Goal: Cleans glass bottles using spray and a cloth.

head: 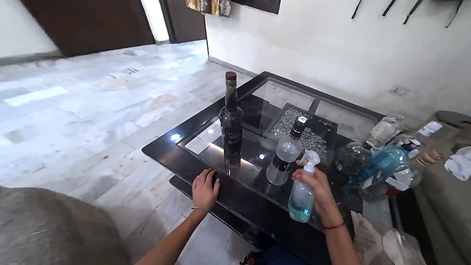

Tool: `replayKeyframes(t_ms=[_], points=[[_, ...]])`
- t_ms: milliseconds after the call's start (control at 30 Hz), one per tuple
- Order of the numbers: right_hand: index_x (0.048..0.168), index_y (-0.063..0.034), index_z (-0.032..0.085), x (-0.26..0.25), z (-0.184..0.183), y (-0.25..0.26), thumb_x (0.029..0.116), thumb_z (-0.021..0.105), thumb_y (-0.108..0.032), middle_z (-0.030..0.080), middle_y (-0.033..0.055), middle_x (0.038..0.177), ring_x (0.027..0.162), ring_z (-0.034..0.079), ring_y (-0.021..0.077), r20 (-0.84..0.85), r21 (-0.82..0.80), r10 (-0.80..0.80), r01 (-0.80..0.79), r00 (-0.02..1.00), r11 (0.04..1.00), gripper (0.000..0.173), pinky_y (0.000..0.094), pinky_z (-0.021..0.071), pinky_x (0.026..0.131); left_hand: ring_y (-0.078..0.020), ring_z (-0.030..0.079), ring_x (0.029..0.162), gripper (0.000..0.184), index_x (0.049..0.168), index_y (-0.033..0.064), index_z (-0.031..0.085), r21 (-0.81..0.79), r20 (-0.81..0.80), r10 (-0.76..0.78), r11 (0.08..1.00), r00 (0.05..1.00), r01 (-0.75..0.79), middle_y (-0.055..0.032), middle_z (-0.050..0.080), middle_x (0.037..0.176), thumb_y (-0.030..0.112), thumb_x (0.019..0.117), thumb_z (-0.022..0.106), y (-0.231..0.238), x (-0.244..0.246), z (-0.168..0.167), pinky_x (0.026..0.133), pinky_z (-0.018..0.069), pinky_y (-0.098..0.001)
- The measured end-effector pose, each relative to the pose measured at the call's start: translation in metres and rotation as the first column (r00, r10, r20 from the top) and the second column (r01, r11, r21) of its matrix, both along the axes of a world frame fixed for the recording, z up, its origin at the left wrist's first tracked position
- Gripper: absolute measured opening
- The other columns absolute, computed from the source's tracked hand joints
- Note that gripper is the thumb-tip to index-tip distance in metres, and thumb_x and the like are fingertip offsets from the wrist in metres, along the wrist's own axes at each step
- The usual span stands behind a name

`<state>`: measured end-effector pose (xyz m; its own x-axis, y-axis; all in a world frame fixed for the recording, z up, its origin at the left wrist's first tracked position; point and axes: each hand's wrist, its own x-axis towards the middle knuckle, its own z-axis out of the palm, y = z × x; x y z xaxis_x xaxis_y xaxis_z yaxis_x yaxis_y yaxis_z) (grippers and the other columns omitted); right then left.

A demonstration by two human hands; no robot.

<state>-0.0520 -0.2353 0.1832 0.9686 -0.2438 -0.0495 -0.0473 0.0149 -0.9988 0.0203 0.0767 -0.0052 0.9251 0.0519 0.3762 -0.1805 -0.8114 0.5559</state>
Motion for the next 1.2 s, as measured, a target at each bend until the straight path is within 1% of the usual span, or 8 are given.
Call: replayKeyframes(t_ms=[167,267,333,533,633,733,933,1200], points=[[0.115,0.003,0.063,-0.01,-0.01,0.006,0.0827,0.064,-0.007,0.07,0.0043,0.085,0.078,0.068,0.0113,-0.044,-0.049,0.063,-0.065,0.997,0.997,0.034,0.0286,0.0571,0.076,-0.0558,0.048,0.131,0.035,0.129,-0.007,0.065,-0.252,-0.146,-0.047,0.968,0.988,0.009,-0.0353,0.054,0.138,0.014,0.1015,0.062,-0.024,0.004,0.071,0.106,0.0316,-0.0737],[0.107,0.0014,0.066,-0.014,-0.02,0.011,0.0817,0.065,-0.008,0.07,0.0027,0.083,0.076,0.068,0.0093,-0.053,-0.053,0.046,-0.048,0.998,0.997,0.027,0.0274,0.0567,0.074,-0.0459,0.06,0.118,0.033,0.13,-0.0071,0.063,-0.361,-0.043,-0.275,0.901,0.96,0.242,-0.0317,0.057,0.135,0.012,0.1033,0.06,-0.059,0.018,0.15,0.101,0.0481,-0.0583],[0.104,0.0016,0.067,-0.016,-0.027,0.011,0.0816,0.065,-0.006,0.07,0.0025,0.081,0.075,0.068,0.0086,-0.044,-0.051,0.022,-0.024,0.999,0.998,0.024,0.0266,0.0567,0.073,-0.0366,0.066,0.103,0.032,0.128,-0.0047,0.065,-0.301,0.091,-0.465,0.83,0.88,0.47,-0.0275,0.06,0.131,0.012,0.1008,0.063,-0.086,0.03,0.205,0.09,0.0546,-0.0487],[0.119,0.0055,0.061,-0.02,-0.028,0.001,0.0828,0.066,-0.008,0.071,0.005,0.086,0.08,0.069,0.0101,-0.054,-0.042,0.002,-0.004,0.999,0.999,0.039,0.0267,0.0571,0.077,-0.0422,0.056,0.13,0.047,0.142,0.01,0.061,0.24,-0.131,-0.835,0.496,0.535,0.834,-0.0228,0.044,0.155,0.0,0.096,0.067,-0.149,0.066,0.324,0.104,0.0483,-0.0554],[0.111,0.0034,0.065,-0.017,-0.017,-0.005,0.0826,0.065,-0.005,0.071,0.0038,0.083,0.077,0.068,0.0094,-0.022,-0.09,-0.002,0.0,1.0,0.996,0.03,0.0268,0.0567,0.074,-0.0377,0.058,0.13,0.04,0.133,0.0046,0.067,0.353,-0.309,-0.854,0.307,0.419,0.884,-0.0197,0.058,0.144,-0.008,0.0952,0.062,-0.166,0.078,0.341,0.109,0.0442,-0.0516],[0.111,0.0037,0.067,-0.009,-0.001,-0.006,0.0865,0.064,-0.001,0.071,0.0062,0.084,0.076,0.068,0.0113,-0.015,-0.125,0.005,-0.006,1.0,0.992,0.025,0.0289,0.0563,0.074,-0.0385,0.063,0.12,0.034,0.124,0.0028,0.072,0.406,-0.329,-0.853,0.259,0.404,0.876,-0.0202,0.066,0.13,-0.009,0.094,0.062,-0.173,0.084,0.344,0.103,0.0474,-0.0548],[0.119,0.0008,0.064,-0.003,0.015,0.002,0.0886,0.066,-0.001,0.07,0.0064,0.087,0.076,0.066,0.0118,-0.008,-0.1,0.025,-0.026,1.0,0.995,0.03,0.0281,0.0548,0.07,-0.0415,0.061,0.119,0.028,0.127,0.0016,0.069,0.436,-0.372,-0.819,0.262,0.438,0.861,-0.0244,0.065,0.127,0.003,0.099,0.064,-0.182,0.073,0.35,0.102,0.0461,-0.0572],[0.104,0.0002,0.069,-0.014,-0.001,0.0,0.0839,0.068,-0.001,0.069,0.006,0.082,0.073,0.066,0.0116,-0.021,-0.09,-0.1,0.098,0.995,0.991,0.02,0.0283,0.0551,0.068,-0.0409,0.062,0.116,0.033,0.13,0.0014,0.066,0.468,-0.406,-0.756,0.31,0.513,0.828,-0.0252,0.061,0.129,0.02,0.1027,0.064,-0.199,0.06,0.353,0.098,0.0478,-0.0573]])
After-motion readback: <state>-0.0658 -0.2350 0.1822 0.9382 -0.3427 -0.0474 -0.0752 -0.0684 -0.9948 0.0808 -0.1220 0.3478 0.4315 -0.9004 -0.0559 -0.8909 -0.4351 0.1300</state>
